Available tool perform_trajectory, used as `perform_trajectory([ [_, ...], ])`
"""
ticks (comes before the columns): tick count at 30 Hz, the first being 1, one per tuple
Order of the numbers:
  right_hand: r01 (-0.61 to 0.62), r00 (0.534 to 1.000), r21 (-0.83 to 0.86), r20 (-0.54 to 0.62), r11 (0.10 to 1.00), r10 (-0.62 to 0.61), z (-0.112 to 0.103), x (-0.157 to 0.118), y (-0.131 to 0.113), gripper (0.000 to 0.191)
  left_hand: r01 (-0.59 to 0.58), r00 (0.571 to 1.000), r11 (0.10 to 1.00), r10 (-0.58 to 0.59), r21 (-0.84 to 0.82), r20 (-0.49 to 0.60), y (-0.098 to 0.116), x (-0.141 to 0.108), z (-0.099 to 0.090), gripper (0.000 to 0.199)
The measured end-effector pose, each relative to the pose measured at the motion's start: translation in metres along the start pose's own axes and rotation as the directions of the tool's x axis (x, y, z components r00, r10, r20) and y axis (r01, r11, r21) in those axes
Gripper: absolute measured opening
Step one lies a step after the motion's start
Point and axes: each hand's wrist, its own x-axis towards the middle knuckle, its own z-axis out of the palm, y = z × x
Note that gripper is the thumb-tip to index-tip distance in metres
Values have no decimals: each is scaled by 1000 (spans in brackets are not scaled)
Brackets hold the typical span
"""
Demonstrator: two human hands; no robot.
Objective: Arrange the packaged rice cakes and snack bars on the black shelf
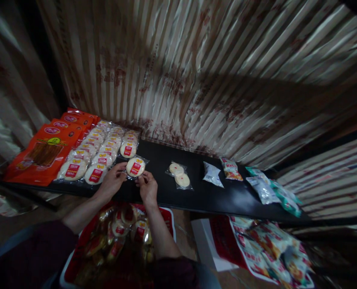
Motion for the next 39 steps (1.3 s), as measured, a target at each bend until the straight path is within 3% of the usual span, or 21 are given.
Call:
perform_trajectory([
  [4, 26, 1000, -60, -4, 998, -26, 9, 12, 2, 28, -19, 1000, 1000, 19, -10, 18, 1, 6, -2, 39],
  [8, 40, 999, -217, -7, 975, -42, 17, 21, 0, 25, -9, 999, 993, 14, 115, -41, 3, 10, -4, 40],
  [11, 94, 994, -413, -8, 906, -107, 19, 26, -1, 22, -9, 997, 981, 23, 194, -70, 7, 10, -5, 42],
  [15, 122, 987, -560, -17, 819, -158, 20, 31, -5, 21, 21, 999, 984, -14, 177, -42, 8, 12, -4, 46],
  [22, 113, 988, -611, -15, 784, -154, 23, 36, -10, 23, 42, 999, 994, -40, 102, -29, 6, 15, 0, 48],
  [29, 100, 991, -615, -9, 782, -133, 30, 46, -9, 22, 11, 998, 991, -3, 131, -55, 8, 17, 0, 48],
  [39, 123, 986, -698, 3, 705, -168, 39, 51, -18, 21, 4, 1000, 988, 0, 157, -27, 5, 20, 0, 50],
])
